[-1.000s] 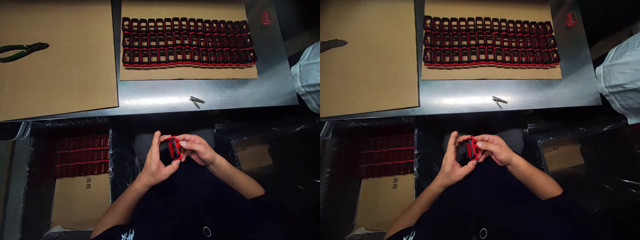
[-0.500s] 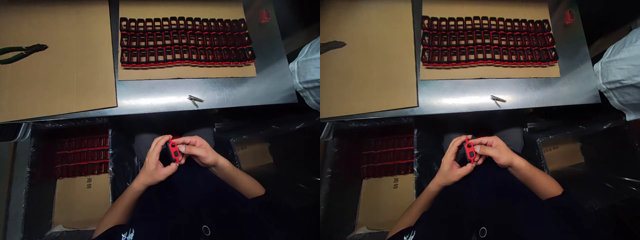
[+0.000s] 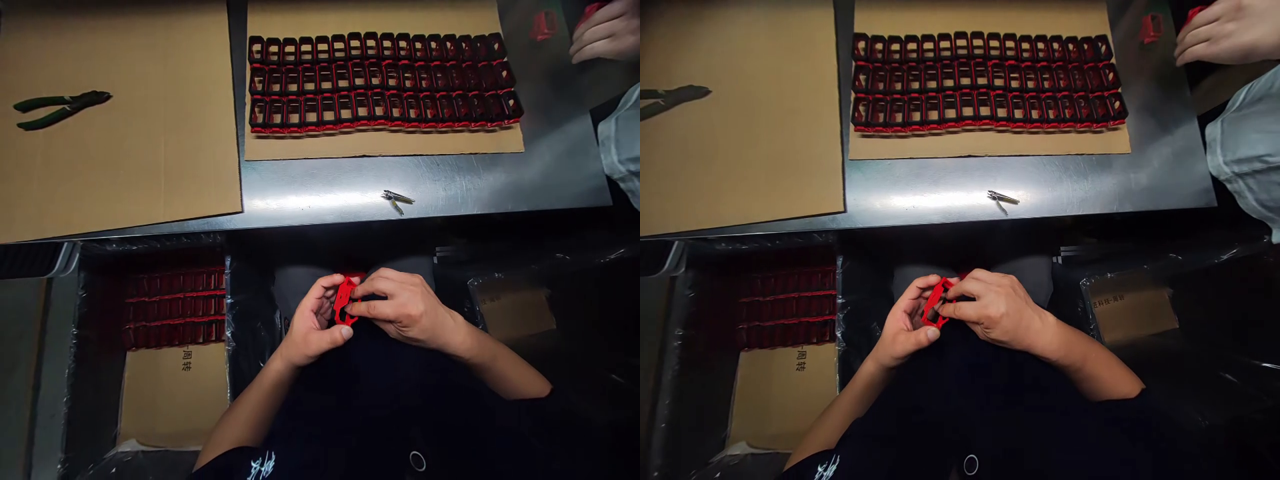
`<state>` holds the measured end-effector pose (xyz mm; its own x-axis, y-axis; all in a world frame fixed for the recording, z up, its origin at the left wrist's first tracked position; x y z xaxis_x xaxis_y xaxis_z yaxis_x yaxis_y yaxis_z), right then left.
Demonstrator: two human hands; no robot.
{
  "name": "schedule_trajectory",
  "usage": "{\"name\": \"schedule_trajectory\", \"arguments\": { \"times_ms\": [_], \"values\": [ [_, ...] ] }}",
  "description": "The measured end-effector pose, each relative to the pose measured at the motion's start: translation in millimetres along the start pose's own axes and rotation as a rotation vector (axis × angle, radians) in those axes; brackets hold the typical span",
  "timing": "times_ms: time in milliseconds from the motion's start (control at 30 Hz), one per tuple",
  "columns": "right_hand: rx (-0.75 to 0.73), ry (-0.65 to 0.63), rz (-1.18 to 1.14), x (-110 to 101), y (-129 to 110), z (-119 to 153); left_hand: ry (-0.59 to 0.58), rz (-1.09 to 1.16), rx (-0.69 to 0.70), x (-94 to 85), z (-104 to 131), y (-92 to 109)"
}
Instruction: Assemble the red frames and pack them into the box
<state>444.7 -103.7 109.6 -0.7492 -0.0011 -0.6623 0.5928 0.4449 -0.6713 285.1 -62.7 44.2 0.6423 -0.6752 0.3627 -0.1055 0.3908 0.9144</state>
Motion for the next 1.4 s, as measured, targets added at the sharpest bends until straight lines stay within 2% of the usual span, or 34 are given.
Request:
{"name": "schedule_trajectory", "arguments": {
  "times_ms": [67,167,233,300,433,567,1033,1233,1300,1333,1367,1400],
  "values": [
    [0.068,0.061,-0.063,-3,3,0,0.074,-0.09,0.117,-0.4,1,4],
    [0.401,0.139,-0.289,0,18,7,0.2,-0.284,0.303,-2.4,6,10],
    [0.634,0.106,-0.5,9,25,14,0.251,-0.408,0.414,-2.9,9,13],
    [0.754,0.048,-0.663,18,25,17,0.271,-0.495,0.486,-2.6,11,14],
    [0.766,0.024,-0.753,24,20,9,0.285,-0.546,0.503,-2.4,10,13],
    [0.785,0.016,-0.78,26,18,3,0.281,-0.452,0.437,-3.5,9,10],
    [0.855,0.058,-1.013,36,21,9,0.244,-0.31,0.355,-5.1,6,6],
    [0.846,0.046,-1.034,36,24,9,0.246,-0.254,0.338,1.8,6,4],
    [0.864,0.04,-1.009,34,25,12,0.309,-0.22,0.356,-7.3,8,4],
    [0.884,0.046,-0.984,33,26,15,0.391,-0.216,0.374,-20.7,12,5],
    [0.902,0.049,-0.948,32,29,18,0.523,-0.227,0.389,-41.7,19,8],
    [0.92,0.04,-0.905,31,33,22,0.712,-0.261,0.383,-70.0,31,11]
  ]
}}
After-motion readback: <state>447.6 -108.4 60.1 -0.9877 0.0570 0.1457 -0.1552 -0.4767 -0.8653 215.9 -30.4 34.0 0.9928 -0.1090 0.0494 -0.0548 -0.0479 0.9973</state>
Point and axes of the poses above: each hand's wrist, its own z-axis away from the middle knuckle, its own x-axis out of the palm, y = z × x, the point moved 5 cm from there along -z, towards the middle knuckle, and after that the axes turned 3 degrees about -x, right-handed, at the moved point
